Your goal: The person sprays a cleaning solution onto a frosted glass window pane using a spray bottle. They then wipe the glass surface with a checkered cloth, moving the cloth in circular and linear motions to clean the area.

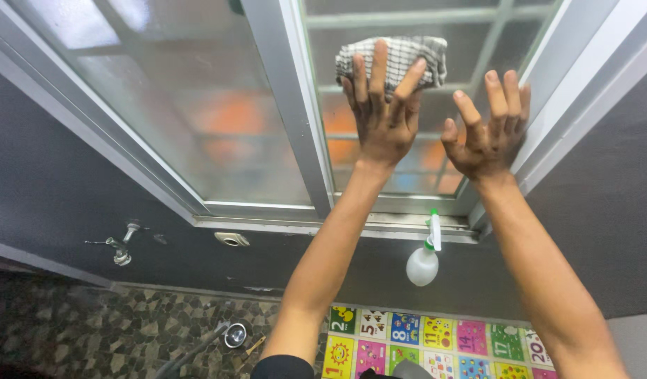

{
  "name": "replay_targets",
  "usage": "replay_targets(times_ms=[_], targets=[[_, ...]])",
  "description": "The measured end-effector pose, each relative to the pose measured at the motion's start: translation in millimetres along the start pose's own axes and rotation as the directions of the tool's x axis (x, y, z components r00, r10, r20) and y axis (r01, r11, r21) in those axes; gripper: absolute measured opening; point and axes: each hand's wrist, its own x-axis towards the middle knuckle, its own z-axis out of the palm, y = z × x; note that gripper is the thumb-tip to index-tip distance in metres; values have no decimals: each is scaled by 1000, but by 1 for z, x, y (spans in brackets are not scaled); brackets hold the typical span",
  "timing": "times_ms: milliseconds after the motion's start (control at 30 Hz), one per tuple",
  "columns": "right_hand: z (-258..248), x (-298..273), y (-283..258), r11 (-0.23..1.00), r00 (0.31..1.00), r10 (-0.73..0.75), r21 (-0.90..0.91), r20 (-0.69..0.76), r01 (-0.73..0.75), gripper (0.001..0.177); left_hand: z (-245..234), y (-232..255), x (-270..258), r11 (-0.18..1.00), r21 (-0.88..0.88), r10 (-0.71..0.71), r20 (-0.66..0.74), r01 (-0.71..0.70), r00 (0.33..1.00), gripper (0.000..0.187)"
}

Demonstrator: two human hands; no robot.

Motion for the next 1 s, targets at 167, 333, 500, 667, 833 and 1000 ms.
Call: replay_targets(times_ms=[167,333,500,667,833,1000], targets=[[5,-6,2,999,1000,-11,-35,-11,10,41,-14,-13,-35,997,67,43,85,-49,995,39],[11,-6,3,998,1000,-12,-55,-27,10,37,-30,-29,-24,995,94,-32,23,29,999,36],[7,-6,1,999,999,-6,-42,-31,5,34,-11,-14,12,997,4,-73,-72,74,995,32],[3,-5,0,1000,1000,-5,-31,-12,4,40,0,-6,-1,1000,-4,6,9,-6,1000,31],[3,-7,0,998,1000,-12,-57,-12,11,40,-21,-24,-43,999,34,23,89,-27,996,33],[8,-10,3,998,1000,-13,-61,2,13,40,-37,-43,-33,999,41,26,48,-28,999,34]])
